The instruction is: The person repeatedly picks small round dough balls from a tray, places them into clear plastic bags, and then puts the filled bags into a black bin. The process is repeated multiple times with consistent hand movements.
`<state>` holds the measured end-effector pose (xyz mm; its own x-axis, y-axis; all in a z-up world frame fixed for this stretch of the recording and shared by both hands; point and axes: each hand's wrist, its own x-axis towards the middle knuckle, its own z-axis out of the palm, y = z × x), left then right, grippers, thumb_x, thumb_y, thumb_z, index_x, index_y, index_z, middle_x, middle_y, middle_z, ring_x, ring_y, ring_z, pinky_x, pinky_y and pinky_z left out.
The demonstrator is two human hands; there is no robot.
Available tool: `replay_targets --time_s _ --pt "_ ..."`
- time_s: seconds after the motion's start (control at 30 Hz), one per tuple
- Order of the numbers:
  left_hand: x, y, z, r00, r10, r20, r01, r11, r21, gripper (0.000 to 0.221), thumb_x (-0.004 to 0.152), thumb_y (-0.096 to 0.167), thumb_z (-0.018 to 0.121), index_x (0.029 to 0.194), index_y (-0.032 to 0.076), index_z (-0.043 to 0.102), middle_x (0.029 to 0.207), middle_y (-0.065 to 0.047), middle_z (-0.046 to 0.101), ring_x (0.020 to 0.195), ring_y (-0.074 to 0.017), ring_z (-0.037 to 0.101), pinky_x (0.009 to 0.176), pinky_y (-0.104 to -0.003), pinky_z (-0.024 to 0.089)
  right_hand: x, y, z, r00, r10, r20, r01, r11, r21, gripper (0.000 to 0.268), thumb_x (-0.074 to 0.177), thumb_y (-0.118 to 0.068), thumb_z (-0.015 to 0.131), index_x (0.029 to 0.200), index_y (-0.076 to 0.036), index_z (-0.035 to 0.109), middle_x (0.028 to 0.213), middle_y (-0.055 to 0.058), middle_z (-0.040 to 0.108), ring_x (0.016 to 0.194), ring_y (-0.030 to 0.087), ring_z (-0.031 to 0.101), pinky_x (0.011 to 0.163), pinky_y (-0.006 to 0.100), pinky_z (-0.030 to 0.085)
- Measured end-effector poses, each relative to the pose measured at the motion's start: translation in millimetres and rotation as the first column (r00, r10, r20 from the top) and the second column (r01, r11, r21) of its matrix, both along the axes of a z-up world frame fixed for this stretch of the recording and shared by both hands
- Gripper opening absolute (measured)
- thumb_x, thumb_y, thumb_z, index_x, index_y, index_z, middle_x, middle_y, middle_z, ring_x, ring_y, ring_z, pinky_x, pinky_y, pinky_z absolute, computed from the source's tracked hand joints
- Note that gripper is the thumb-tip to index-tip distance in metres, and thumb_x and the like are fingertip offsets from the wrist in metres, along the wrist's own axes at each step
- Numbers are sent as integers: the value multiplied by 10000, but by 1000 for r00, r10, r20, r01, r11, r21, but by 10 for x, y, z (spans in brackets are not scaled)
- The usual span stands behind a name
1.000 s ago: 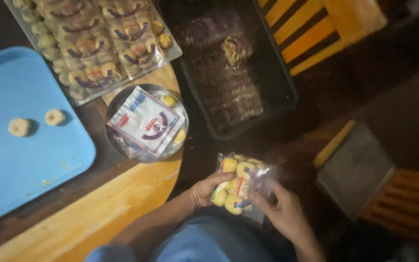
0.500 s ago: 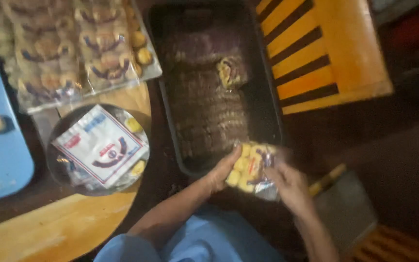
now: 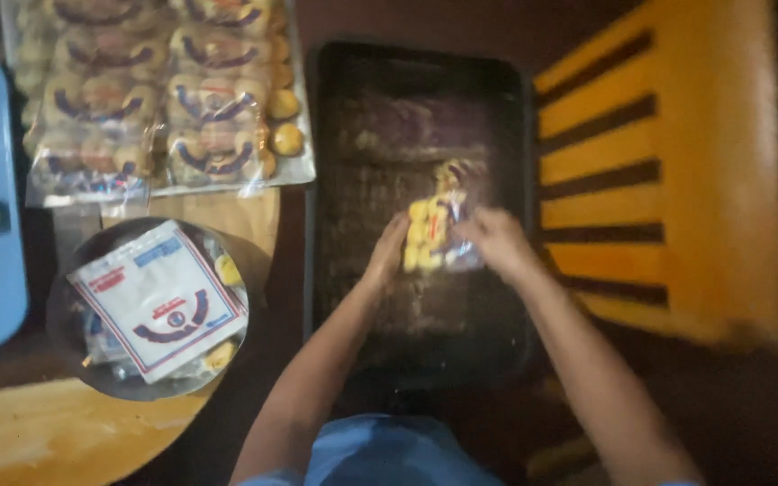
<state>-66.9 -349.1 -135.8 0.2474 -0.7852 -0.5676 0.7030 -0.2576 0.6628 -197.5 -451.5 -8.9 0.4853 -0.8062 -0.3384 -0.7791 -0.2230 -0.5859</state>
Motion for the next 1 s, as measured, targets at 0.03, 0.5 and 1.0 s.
replay_targets --time_s 0.03,0.5,1.0 --pt "-4 -185 -299 999 32 -2 -32 999 12 491 955 472 584 1321 146 570 1173 -146 600 1011 -264 602 782 -445 558 72 -209 -156 999 32 -2 -32 999 12 331 854 -342 700 749 -36 628 757 177 654 748 340 633 661 425 467" --pt "325 -1063 -731 923 -233 306 155 953 260 715 956 611 396 1485 129 400 1564 -110 302 1428 -304 300 1196 -448 192 748 -1499 -1020 971 140 -192 -127 989 78 302 767 -372 746 850 -81 748 887 135 725 974 335 679 775 464 541" --pt "-241 -1483 -1894 764 -397 509 88 845 527 627 1005 622 138 1571 352 126 1614 -78 149 1384 -560 220 983 -781 252 576 -961 -1668 1000 18 1 -18 1000 -11 248 938 -223 564 984 -31 714 987 214 706 1030 385 649 854 498 523"
